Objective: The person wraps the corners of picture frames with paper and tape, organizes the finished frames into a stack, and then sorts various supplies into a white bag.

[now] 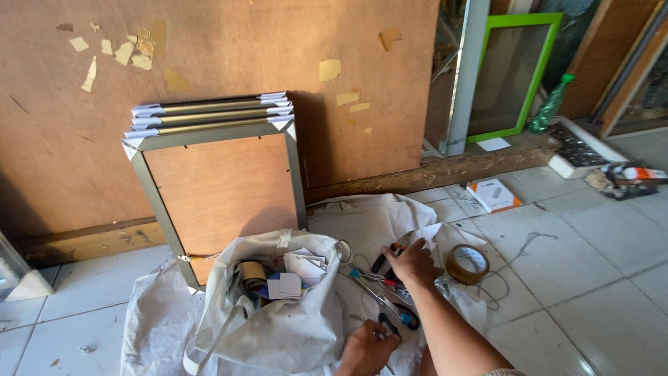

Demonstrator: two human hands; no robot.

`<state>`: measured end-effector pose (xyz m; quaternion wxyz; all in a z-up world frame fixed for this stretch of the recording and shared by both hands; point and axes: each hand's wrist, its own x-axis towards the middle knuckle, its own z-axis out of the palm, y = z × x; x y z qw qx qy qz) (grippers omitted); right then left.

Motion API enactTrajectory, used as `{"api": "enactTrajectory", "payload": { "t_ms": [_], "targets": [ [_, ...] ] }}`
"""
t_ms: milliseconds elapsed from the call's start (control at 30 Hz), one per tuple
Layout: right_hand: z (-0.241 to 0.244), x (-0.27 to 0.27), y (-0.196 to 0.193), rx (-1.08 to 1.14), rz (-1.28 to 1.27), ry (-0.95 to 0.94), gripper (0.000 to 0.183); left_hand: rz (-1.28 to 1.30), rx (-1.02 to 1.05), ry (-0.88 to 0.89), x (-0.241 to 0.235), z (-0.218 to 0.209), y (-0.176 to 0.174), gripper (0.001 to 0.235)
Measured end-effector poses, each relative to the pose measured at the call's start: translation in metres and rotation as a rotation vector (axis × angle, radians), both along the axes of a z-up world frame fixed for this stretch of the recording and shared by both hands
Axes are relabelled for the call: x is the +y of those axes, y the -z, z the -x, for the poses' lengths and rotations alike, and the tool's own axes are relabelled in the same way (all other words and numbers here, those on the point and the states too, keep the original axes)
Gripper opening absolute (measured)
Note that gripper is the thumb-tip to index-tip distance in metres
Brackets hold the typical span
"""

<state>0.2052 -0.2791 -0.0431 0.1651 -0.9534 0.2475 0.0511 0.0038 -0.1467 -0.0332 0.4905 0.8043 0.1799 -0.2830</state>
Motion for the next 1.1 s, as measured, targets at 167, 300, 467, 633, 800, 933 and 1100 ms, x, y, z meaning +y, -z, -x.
{"api": "enactTrajectory", "payload": {
  "t_ms": [167, 300, 467, 633, 800, 933, 1100],
  "targets": [
    [-0.023, 0.007, -0.009, 0.036, -0.163, 0.04, 0.093, -0.021, -0.012, -0.49, -0.046, -0.047, 0.053, 0.067],
    [-0.024, -0.004, -0.002, 0.018, -0.069, -0.109, 0.074, -0.151, -0.162, -0.748, -0.063, -0.053, 0.061, 0.08],
    [0.003, -0.025, -0.086, -0.075, -0.261, -0.279, 0.044, -0.062, -0.102, -0.701, -0.06, -0.051, 0.058, 0.078],
    [0.046, -0.026, -0.073, 0.365, -0.193, -0.429, 0.018, 0.055, 0.078, -0.597, -0.058, -0.043, 0.022, 0.064],
    [0.071, 0.004, -0.044, 0.424, 0.084, -0.552, 0.104, 0.224, 0.108, -0.637, -0.056, -0.035, 0.032, 0.089],
    [0.083, 0.013, -0.044, 0.354, 0.061, -0.569, 0.099, 0.407, -0.068, -0.8, -0.062, -0.042, 0.073, 0.084],
    [0.103, 0.024, -0.065, 0.317, 0.126, -0.533, 0.055, 0.474, -0.065, -0.903, -0.072, -0.032, 0.07, 0.096]
  ]
}}
